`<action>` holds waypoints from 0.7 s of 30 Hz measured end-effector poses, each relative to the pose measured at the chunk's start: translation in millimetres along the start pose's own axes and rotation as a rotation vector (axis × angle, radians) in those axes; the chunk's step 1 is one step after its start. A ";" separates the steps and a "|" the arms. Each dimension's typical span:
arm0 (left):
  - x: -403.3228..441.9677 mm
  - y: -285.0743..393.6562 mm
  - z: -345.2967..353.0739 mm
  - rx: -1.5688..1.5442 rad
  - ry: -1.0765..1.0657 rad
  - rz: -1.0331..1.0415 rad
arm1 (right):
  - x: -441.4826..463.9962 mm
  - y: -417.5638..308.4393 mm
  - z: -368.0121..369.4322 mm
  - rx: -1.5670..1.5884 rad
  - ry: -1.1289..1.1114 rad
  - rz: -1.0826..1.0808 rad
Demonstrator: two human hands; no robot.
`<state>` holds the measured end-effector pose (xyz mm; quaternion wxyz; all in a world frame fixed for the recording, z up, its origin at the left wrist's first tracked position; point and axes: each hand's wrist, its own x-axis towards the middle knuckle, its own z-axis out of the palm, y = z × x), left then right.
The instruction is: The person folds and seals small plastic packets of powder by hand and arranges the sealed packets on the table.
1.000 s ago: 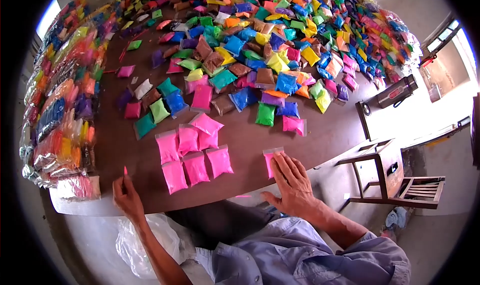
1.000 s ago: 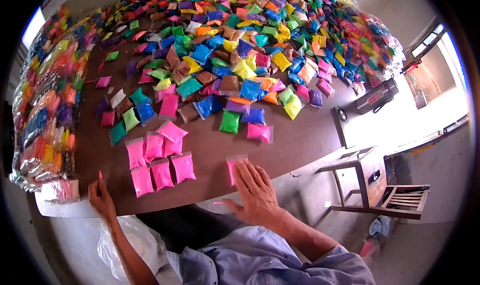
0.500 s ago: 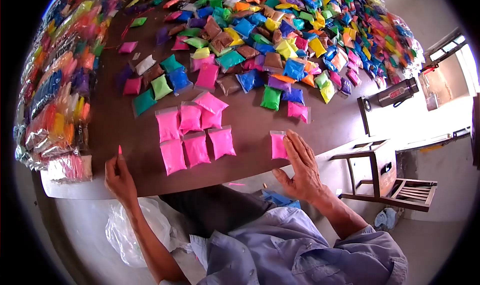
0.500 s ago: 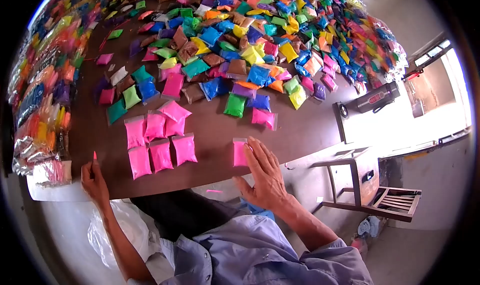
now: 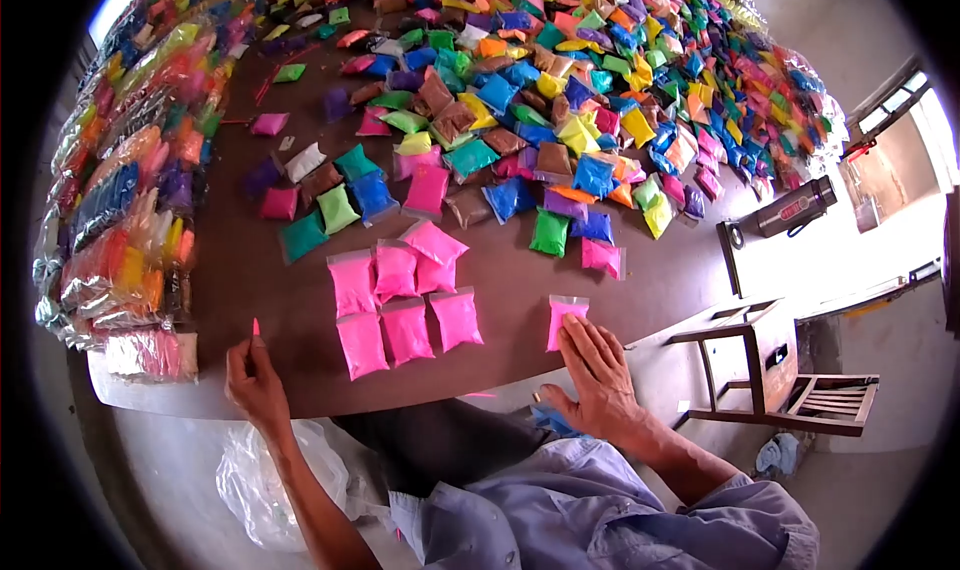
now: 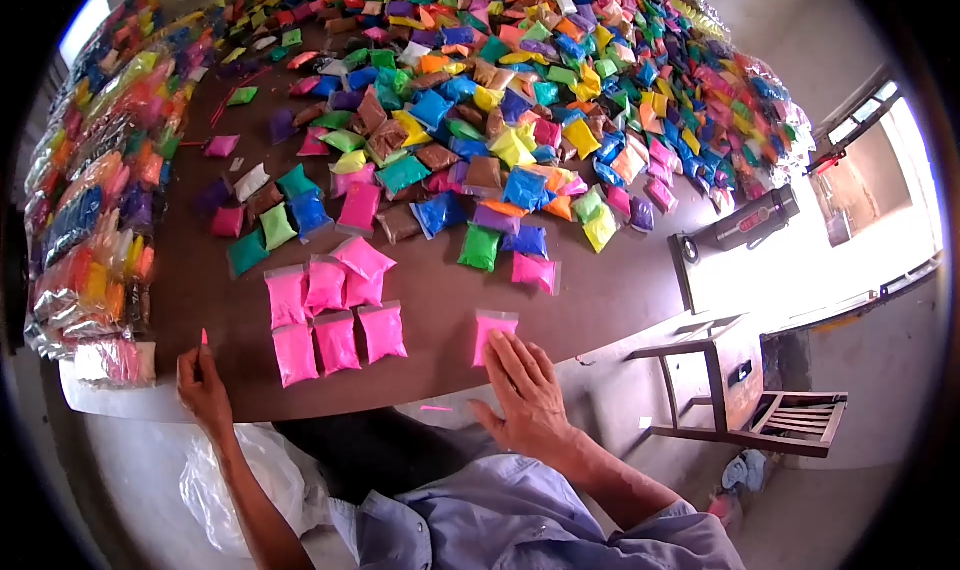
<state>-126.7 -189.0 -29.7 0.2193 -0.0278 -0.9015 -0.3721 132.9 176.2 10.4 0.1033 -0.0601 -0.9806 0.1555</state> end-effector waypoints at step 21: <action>-1.4 4.1 -3.2 -0.013 0.046 0.130 | 17.9 19.0 -8.2 -0.094 -0.011 -0.050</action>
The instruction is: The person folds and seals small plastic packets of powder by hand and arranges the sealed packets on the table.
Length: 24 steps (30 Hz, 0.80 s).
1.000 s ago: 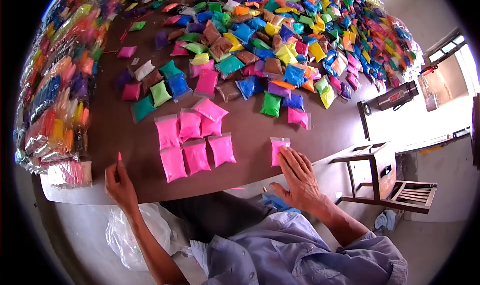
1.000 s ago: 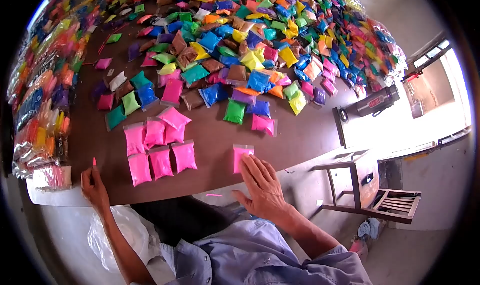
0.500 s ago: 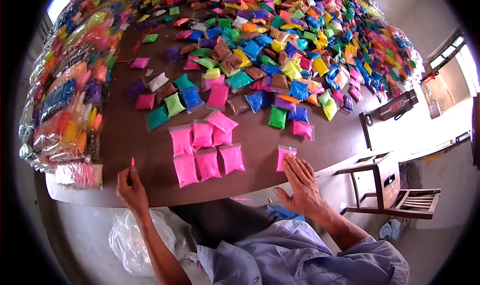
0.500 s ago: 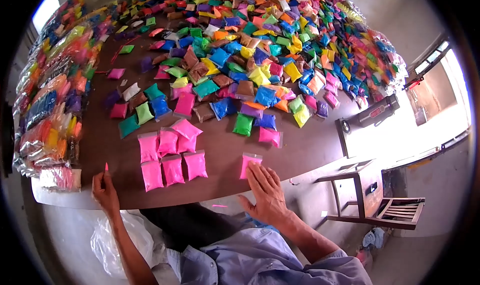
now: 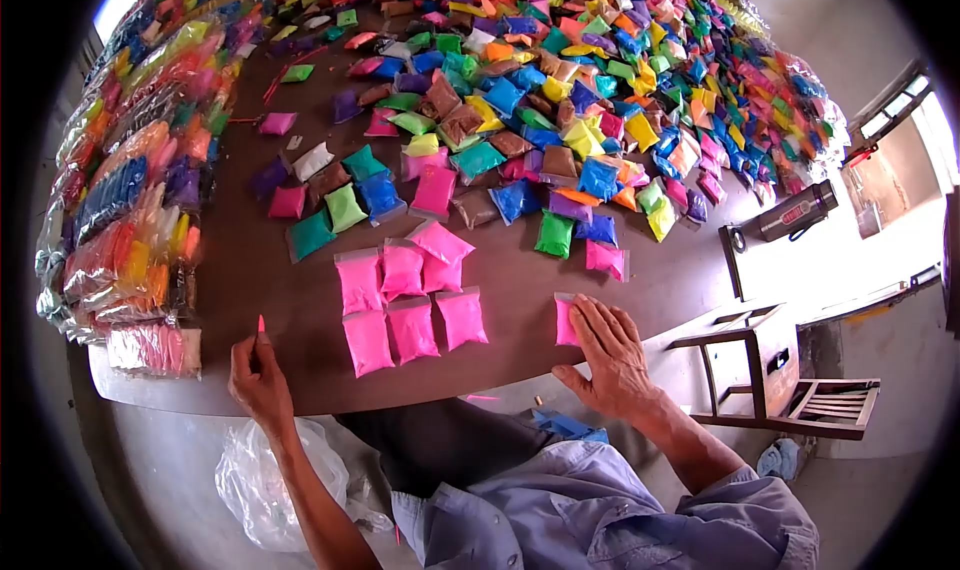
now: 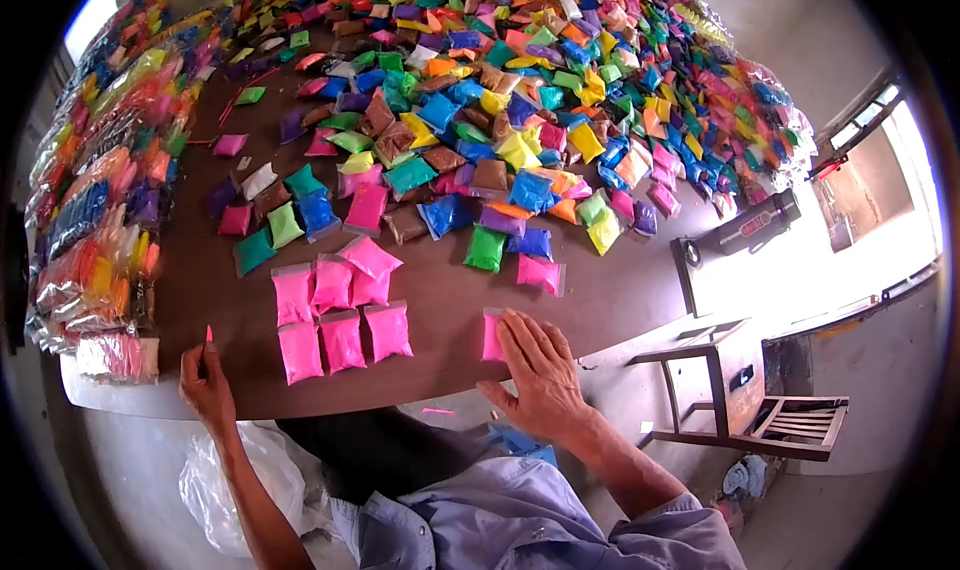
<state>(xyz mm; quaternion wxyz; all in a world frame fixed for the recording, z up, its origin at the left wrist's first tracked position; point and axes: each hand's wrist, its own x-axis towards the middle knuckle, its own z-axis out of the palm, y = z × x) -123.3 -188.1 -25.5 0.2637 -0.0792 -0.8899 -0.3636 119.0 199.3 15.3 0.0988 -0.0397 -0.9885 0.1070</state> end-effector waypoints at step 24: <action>-3.2 11.8 3.1 0.204 -0.013 0.128 | -13.9 -0.1 18.2 0.144 0.272 0.163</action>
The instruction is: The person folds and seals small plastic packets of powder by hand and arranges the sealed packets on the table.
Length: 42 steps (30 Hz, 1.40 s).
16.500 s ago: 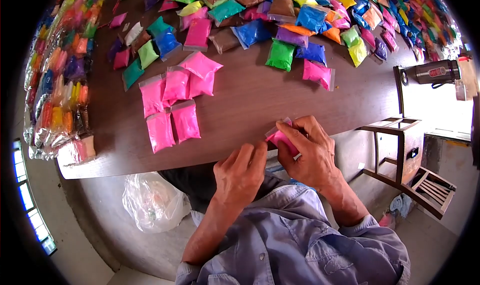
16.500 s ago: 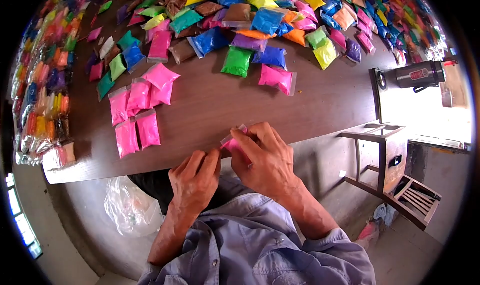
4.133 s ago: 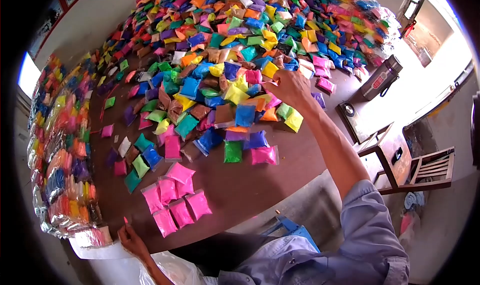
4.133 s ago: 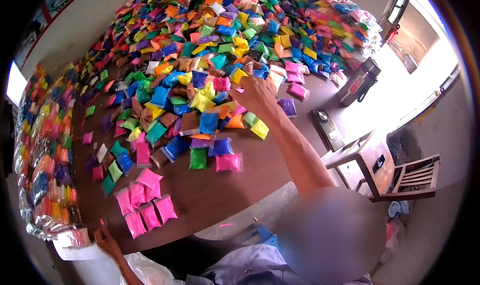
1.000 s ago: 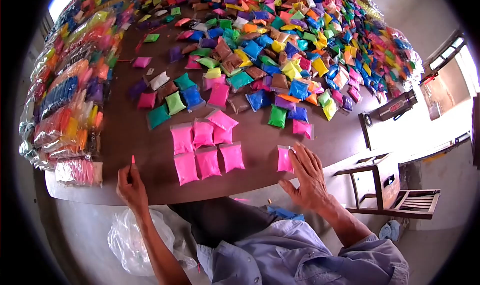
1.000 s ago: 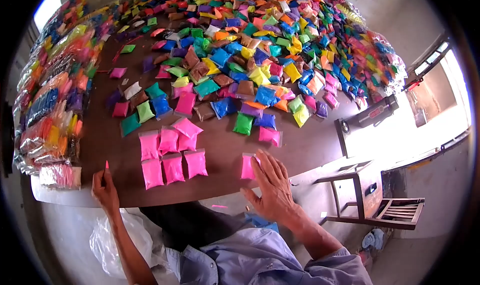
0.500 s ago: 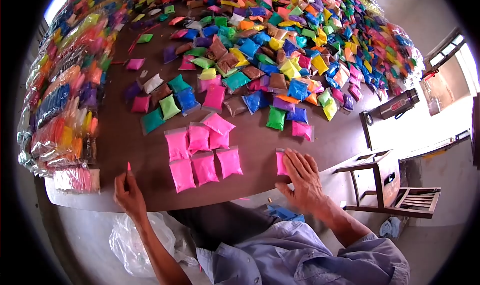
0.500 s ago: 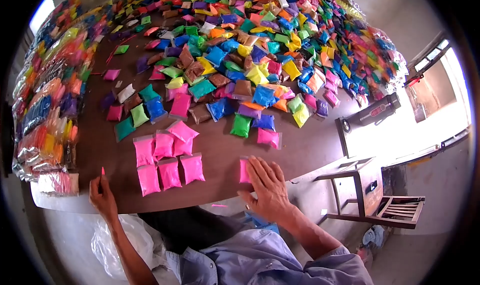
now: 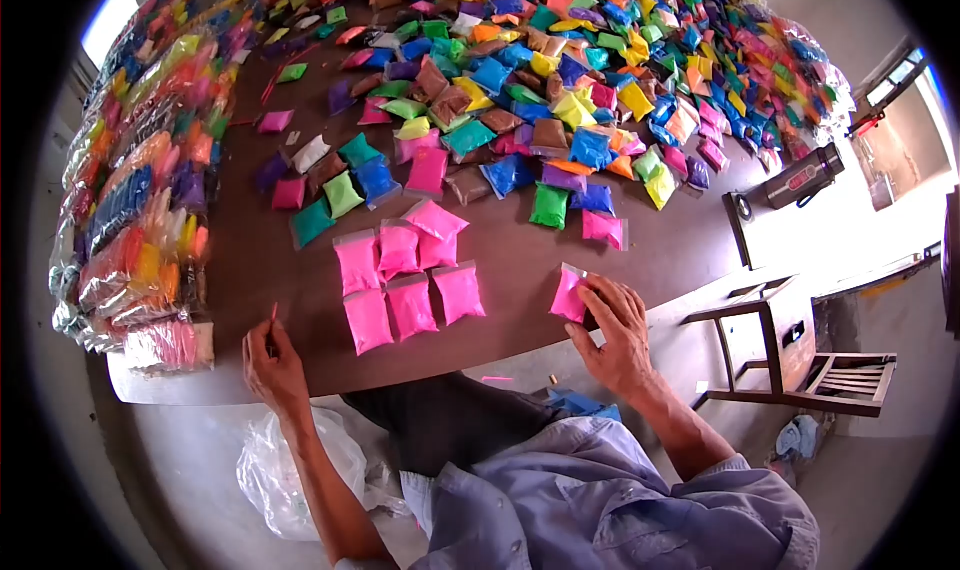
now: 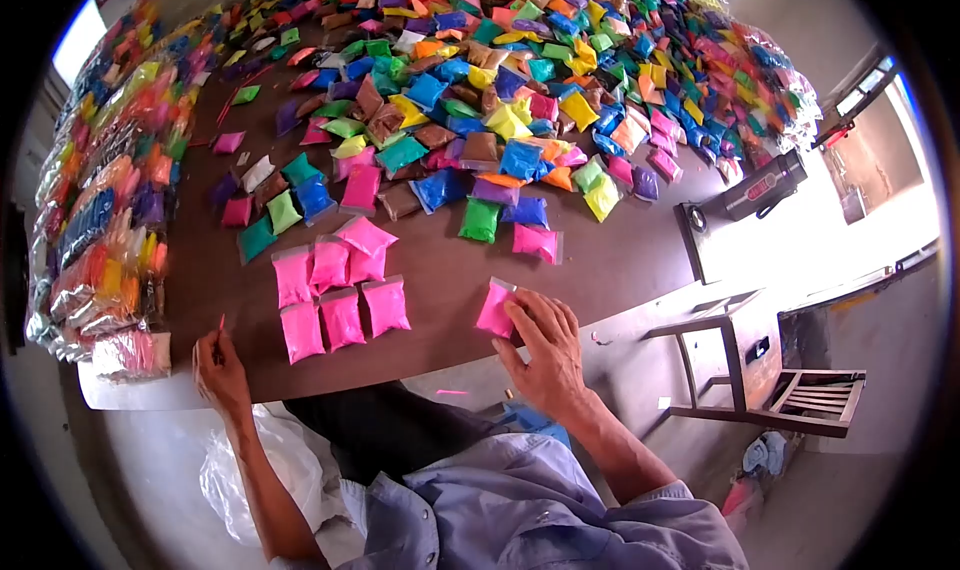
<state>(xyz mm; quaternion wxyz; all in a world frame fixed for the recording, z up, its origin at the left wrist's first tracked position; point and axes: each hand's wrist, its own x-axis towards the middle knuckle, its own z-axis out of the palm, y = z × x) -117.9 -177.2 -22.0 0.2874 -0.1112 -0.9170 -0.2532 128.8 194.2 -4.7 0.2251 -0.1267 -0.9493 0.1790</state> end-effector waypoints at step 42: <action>-118.5 203.0 -20.0 -1.040 -0.849 -0.423 | -6.1 -75.2 15.4 1.260 -0.229 0.480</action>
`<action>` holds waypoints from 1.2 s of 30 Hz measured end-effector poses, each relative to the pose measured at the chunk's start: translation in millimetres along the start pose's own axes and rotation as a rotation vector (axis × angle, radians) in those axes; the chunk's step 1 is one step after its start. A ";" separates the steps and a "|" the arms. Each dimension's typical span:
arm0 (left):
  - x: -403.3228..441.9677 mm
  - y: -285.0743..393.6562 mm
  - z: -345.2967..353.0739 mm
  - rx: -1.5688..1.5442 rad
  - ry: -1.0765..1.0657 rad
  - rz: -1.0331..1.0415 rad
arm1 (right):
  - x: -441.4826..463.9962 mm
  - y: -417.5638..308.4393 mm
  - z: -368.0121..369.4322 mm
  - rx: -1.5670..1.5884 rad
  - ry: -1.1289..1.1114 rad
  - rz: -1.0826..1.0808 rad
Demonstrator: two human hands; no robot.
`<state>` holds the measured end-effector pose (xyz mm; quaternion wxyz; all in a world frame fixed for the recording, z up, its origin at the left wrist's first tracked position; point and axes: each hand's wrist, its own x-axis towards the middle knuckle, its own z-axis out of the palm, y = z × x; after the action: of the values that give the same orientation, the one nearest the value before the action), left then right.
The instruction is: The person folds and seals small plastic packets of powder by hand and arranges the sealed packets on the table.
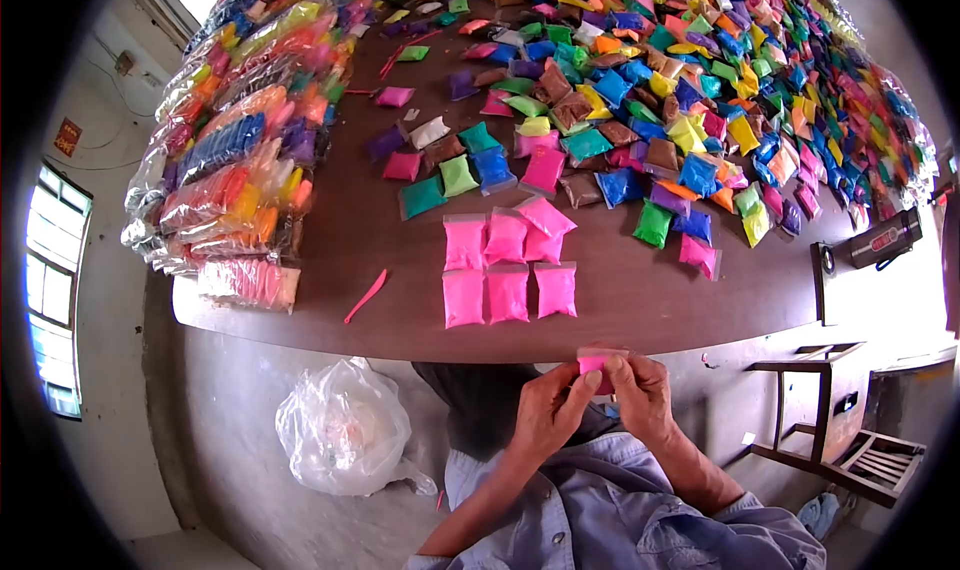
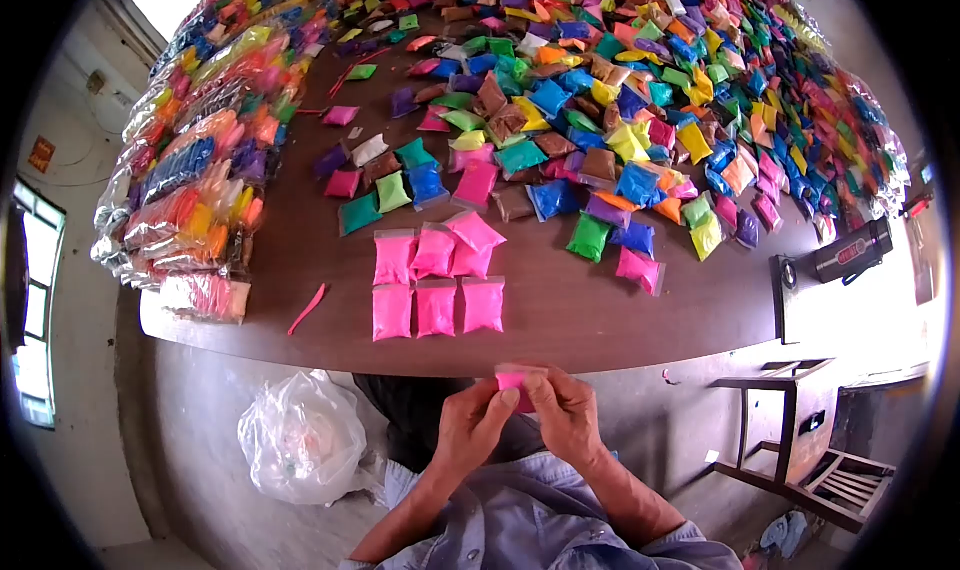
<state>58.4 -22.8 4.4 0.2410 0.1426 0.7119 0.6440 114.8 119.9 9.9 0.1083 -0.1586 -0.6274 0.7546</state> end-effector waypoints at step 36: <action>11.8 -4.5 22.0 -0.148 0.110 0.048 | 14.8 14.0 -9.1 -0.102 0.092 -0.029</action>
<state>60.6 1.3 -3.2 0.1961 0.1059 0.6708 0.7074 105.0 130.9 -6.8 0.1399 -0.1893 -0.6617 0.7118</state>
